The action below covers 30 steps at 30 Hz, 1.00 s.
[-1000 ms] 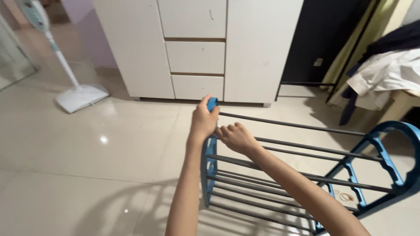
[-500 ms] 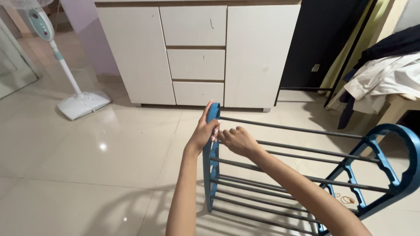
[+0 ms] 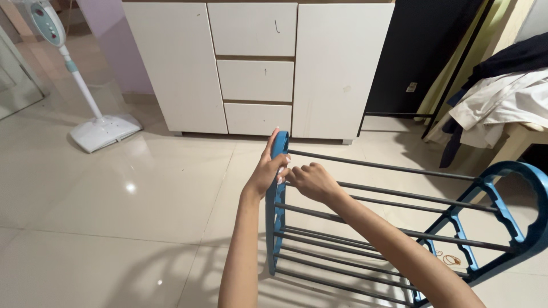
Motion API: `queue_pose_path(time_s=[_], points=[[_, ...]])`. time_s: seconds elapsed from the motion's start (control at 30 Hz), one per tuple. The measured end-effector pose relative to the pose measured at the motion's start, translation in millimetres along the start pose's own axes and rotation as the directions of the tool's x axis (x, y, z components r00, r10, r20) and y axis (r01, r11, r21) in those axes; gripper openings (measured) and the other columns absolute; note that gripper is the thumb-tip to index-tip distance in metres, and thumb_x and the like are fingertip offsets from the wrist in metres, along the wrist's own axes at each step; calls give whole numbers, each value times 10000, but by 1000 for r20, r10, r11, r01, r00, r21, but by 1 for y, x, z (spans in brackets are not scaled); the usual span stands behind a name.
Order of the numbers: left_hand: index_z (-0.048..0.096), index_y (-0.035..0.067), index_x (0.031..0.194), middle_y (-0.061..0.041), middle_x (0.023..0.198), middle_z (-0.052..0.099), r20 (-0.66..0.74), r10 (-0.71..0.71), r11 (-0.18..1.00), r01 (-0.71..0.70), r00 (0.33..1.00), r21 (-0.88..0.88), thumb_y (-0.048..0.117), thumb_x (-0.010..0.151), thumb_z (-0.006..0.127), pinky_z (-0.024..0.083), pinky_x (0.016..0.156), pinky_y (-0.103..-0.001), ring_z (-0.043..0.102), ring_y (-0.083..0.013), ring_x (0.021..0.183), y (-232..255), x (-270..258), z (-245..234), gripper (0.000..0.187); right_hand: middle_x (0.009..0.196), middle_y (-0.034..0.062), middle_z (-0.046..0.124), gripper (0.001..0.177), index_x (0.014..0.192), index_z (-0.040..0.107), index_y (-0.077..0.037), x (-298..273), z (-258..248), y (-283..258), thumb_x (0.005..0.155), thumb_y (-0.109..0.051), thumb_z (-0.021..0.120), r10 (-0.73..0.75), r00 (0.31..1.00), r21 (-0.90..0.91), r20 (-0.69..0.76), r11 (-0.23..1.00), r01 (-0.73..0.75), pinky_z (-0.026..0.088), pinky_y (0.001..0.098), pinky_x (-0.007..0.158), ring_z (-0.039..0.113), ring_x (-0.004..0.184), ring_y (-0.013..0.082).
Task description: The person assembles a blue metal shoe rack by hand, inserting the horizontal bars into the side frames and repeatedly adjusting the alignment. The rack remains on the floor throughout the process.
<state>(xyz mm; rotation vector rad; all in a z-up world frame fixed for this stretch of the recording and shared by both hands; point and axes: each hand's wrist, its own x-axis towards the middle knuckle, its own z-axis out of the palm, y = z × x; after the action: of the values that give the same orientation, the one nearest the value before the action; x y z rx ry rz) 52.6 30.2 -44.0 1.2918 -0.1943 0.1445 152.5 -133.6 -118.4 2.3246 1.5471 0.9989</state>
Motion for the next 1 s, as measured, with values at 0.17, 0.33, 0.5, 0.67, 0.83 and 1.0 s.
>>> queue_pose_path(time_s=[0.17, 0.33, 0.5, 0.67, 0.83, 1.0], points=[[108, 213, 1653, -14, 790, 527, 10, 21, 1000, -21, 1000, -8, 66, 835, 549, 386, 421, -210, 414, -33, 479, -5, 1, -2, 941, 799, 21, 618, 216, 1013, 630, -71, 0, -5, -1, 966, -282, 628, -32, 998, -40, -48, 999, 30, 514, 344, 587, 678, 668, 161], [169, 154, 1649, 11, 698, 481, -23, 83, 992, -81, 996, 93, 65, 859, 567, 387, 412, -226, 411, -41, 478, -6, 4, 4, 888, 763, -19, 572, 256, 958, 639, -78, -4, -12, -5, 958, -334, 642, -121, 984, -348, -130, 935, 68, 442, 276, 519, 586, 602, 92], [406, 89, 1545, -16, 679, 598, -240, 223, 875, -86, 945, 477, 137, 916, 565, 477, 414, -248, 550, -47, 509, 1, -6, 25, 650, 609, -64, 488, 229, 965, 656, -74, -5, -4, 1, 939, -302, 652, -143, 975, -492, -170, 870, 42, 386, 233, 473, 507, 508, 48], [515, 26, 1480, -23, 703, 652, -248, 431, 774, -213, 868, 597, 184, 977, 577, 477, 451, -239, 592, -39, 542, 0, -19, 33, 531, 565, -74, 481, 261, 866, 590, -66, -2, -5, 4, 1000, -289, 605, -165, 979, -350, -118, 930, 114, 390, 256, 445, 525, 464, 59], [476, 33, 1504, 0, 602, 586, -250, 345, 808, -151, 905, 569, 188, 983, 567, 401, 390, -260, 499, -44, 456, 6, -26, 22, 551, 516, -61, 503, 325, 809, 538, -88, 6, -14, 1, 1069, -283, 532, -147, 986, -204, -76, 971, 129, 430, 271, 423, 578, 427, 89], [482, 22, 1510, 27, 591, 552, -228, 369, 811, -193, 901, 552, 190, 983, 575, 390, 396, -247, 469, -25, 461, 5, -28, 21, 561, 506, -61, 511, 314, 807, 544, -83, 6, -15, 2, 1058, -273, 548, -160, 985, -178, -61, 973, 147, 444, 270, 409, 594, 431, 95]])
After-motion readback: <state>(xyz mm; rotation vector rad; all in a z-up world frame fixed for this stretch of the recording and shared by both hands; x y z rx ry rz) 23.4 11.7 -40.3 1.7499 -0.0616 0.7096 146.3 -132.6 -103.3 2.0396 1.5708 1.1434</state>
